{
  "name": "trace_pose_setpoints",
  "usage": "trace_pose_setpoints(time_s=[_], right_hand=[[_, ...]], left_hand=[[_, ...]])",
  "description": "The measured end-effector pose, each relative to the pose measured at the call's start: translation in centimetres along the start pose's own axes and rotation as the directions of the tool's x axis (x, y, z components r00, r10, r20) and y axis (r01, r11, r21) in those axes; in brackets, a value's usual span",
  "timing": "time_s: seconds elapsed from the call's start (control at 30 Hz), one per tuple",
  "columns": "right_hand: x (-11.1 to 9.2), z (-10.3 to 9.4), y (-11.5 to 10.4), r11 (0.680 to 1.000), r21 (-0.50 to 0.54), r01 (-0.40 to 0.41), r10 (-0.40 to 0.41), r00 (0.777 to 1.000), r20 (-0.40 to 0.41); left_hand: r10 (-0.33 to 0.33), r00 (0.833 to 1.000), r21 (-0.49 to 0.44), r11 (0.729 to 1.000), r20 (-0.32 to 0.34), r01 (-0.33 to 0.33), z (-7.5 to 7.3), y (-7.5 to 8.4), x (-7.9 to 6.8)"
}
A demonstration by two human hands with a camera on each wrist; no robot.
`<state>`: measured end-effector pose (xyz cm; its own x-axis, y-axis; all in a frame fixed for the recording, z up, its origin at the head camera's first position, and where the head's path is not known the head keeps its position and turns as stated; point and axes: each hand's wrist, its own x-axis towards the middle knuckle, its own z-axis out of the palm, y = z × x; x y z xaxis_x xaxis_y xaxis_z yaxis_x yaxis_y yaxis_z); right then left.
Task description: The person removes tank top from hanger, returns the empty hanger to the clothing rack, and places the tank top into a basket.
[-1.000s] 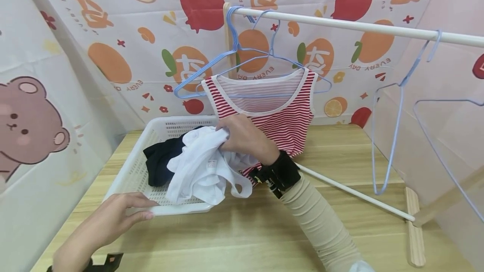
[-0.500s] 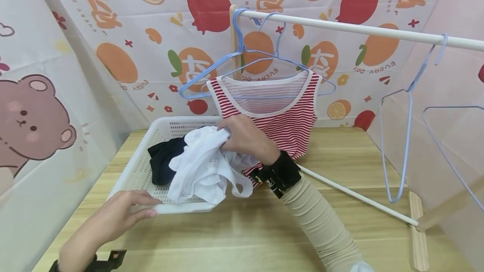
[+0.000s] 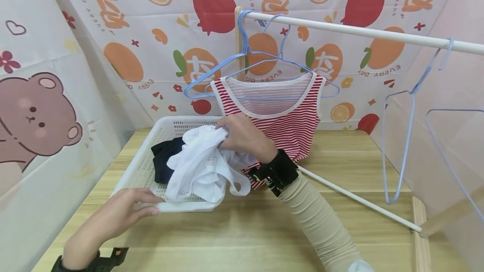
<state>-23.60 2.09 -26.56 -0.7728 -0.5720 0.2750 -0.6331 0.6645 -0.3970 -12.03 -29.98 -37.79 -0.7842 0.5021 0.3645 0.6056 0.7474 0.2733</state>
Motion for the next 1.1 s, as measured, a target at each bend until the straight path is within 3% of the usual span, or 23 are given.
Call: trace_pose_setpoints(time_s=[0.5, 0.77, 1.1], right_hand=[[0.6, 0.7, -0.8, 0.999, 0.034, 0.031, -0.031, 0.999, 0.009], [1.4, 1.1, -1.4, 1.0, -0.004, -0.01, 0.01, 0.999, 0.034], [2.1, 1.7, -2.1, 1.0, -0.012, -0.003, 0.004, 0.999, 0.042]], left_hand=[[-0.017, 1.0, 0.023, 1.0, 0.014, 0.016, 0.1, 0.1, 0.1], [-0.003, 1.0, 0.022, 1.0, -0.005, 0.003, 0.2, -0.1, 0.0], [0.003, 1.0, 0.006, 1.0, 0.004, -0.003, 0.2, -0.1, 0.0]])
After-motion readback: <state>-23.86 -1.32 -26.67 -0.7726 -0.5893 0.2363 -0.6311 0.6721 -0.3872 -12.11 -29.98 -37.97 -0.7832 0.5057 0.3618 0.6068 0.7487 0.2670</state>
